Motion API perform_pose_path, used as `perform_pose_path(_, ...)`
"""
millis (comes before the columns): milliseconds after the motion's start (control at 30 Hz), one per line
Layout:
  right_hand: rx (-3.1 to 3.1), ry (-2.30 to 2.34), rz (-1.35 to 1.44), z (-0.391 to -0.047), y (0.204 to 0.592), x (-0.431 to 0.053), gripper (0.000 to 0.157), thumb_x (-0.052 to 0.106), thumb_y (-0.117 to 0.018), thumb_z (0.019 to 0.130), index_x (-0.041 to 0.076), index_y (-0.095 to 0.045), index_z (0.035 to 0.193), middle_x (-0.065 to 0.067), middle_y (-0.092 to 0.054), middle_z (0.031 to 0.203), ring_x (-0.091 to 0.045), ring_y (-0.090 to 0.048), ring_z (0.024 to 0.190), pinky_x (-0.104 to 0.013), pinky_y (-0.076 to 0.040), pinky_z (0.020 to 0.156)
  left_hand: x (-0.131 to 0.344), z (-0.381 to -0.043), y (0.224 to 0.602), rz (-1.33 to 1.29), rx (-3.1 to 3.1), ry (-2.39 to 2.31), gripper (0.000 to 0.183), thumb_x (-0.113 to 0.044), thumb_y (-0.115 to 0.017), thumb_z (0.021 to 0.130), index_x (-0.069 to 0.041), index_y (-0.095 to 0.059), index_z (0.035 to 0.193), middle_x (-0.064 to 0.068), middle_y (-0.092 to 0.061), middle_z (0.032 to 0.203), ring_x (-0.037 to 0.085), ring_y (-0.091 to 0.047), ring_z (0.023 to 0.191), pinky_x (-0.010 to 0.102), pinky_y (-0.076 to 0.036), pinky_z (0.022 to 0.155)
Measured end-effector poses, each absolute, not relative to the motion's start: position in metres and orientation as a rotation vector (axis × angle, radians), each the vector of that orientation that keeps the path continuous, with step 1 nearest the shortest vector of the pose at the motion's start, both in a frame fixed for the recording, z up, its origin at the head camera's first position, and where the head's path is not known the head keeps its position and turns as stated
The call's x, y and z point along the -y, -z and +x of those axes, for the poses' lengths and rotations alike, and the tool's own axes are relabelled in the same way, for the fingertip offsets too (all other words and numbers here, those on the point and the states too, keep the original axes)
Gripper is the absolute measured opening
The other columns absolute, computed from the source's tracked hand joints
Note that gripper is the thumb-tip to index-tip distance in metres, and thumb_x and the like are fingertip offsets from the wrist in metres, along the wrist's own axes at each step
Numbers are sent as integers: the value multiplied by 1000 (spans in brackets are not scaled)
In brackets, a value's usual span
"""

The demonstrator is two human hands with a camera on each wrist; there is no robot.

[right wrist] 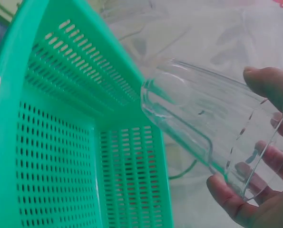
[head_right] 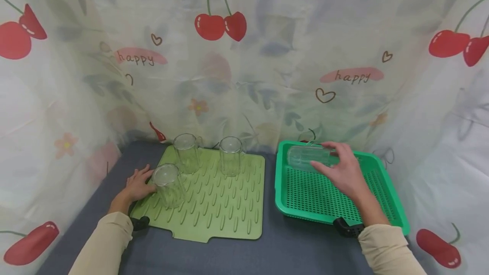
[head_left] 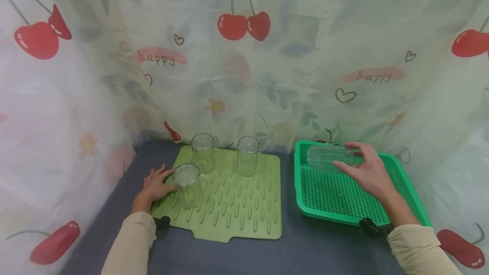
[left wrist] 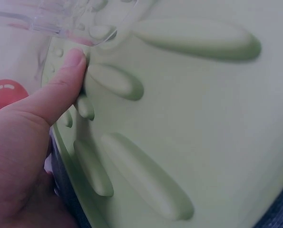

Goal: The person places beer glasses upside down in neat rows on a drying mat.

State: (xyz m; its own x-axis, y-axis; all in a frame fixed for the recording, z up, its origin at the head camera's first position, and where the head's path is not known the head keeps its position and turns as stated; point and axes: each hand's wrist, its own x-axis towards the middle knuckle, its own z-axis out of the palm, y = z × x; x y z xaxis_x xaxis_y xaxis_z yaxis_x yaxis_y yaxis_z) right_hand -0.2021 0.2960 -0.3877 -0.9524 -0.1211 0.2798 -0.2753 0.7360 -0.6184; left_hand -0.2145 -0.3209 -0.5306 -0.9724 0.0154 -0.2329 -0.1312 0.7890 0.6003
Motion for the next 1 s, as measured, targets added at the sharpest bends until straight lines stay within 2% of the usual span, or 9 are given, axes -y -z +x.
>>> perform_pose_path(67, 2689, -1061, 313, -202, 389, -292, 62, 33, -75, 94, 9, -50, 145, -18, -47, 143, -43, -51, 126, -7, -45, 75, 321, -215, 531, -91, -2758, -941, 72, -29, -68, 94, -12, -39, 158, 25, -6, 170, 55, 10, 154, 73, 7, 121)
perform_pose_path(333, 2603, -1200, 334, -200, 393, -274, 61, 28, -75, 95, 8, -49, 146, -16, -45, 141, -43, -49, 130, -5, -46, 79, 321, -216, 530, -81, -2759, -912, 72, -31, -68, 96, -13, -39, 158, 27, -7, 170, 57, 9, 153, 75, 5, 120)
perform_pose_path(667, 2562, -1314, 308, -199, 402, -256, 60, 29, -75, 95, 15, -49, 148, -6, -46, 146, -20, -48, 128, -11, -49, 85, 321, -217, 530, -65, -2758, -906, 71, -31, -68, 97, -12, -38, 158, 27, -6, 169, 58, 9, 153, 75, 6, 119)
perform_pose_path(1000, 2560, -1440, 289, -205, 418, -241, 60, 32, -73, 96, 16, -47, 148, -4, -47, 148, -23, -49, 130, -16, -49, 90, 319, -213, 528, -84, -2747, -923, 71, -31, -68, 97, -12, -38, 158, 27, -6, 170, 56, 10, 153, 74, 7, 120)
